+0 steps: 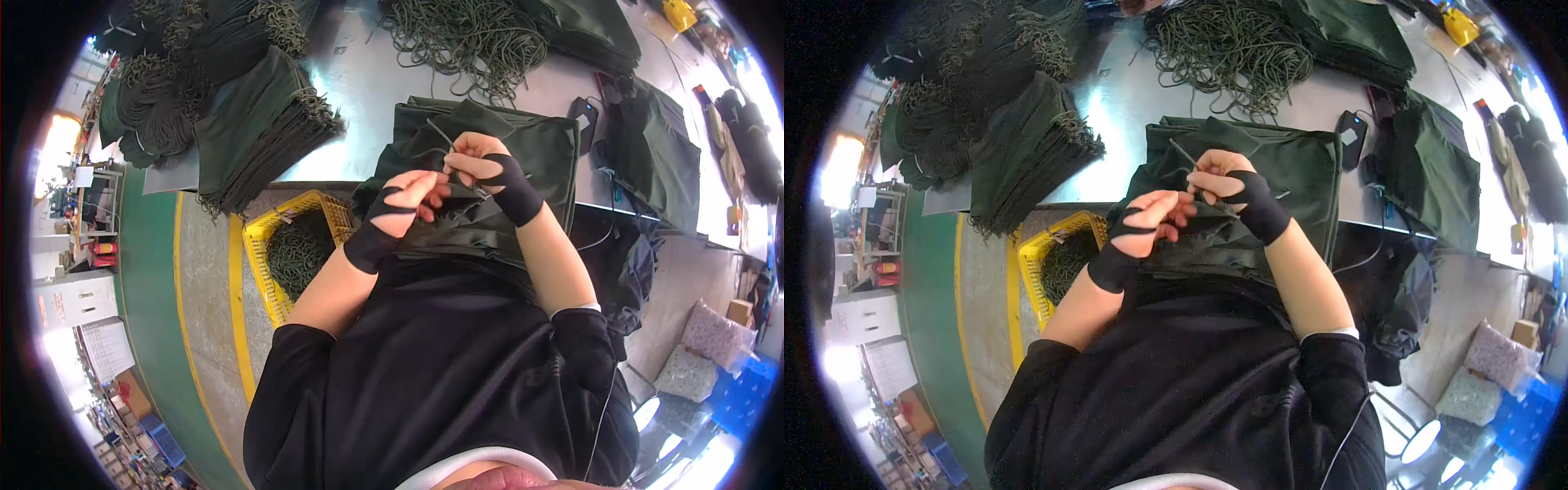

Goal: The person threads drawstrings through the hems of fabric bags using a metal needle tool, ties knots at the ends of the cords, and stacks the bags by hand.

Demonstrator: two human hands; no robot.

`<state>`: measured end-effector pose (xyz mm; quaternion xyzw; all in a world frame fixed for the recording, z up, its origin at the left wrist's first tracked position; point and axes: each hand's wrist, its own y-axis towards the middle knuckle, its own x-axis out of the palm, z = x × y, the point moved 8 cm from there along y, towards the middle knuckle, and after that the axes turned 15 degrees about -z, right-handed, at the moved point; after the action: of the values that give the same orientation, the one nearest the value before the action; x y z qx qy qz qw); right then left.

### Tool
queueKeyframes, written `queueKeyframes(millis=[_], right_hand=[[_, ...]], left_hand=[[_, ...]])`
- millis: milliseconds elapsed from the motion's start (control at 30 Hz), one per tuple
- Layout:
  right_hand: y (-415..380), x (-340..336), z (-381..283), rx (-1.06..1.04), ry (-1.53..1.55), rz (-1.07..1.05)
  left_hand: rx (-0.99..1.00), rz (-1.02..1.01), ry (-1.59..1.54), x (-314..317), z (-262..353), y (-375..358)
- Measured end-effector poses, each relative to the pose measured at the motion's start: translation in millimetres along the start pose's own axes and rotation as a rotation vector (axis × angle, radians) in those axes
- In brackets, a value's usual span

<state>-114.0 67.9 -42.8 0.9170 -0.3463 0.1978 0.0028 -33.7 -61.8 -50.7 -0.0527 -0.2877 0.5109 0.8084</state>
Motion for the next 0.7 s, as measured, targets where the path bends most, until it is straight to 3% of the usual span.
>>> queueKeyframes(millis=[67,233,333,467,700], right_hand=[[-15,0,-8,-0.011,-0.025,0.067],[-46,-5,-22,-0.026,-0.158,0.186],[-56,3,-17,-0.002,-0.161,0.156],[-63,5,-7,0.022,-0.164,0.152],[-69,1,-4,0.001,-0.061,0.185]], left_hand=[[-0.029,-0.009,-0.179,2,-3,11],[-0.051,0.082,-0.188,4,1,32],[-0.005,-0.161,-0.54,18,1,49],[0.047,-0.16,-0.621,23,12,57],[0.178,-0.089,-0.395,12,28,57]])
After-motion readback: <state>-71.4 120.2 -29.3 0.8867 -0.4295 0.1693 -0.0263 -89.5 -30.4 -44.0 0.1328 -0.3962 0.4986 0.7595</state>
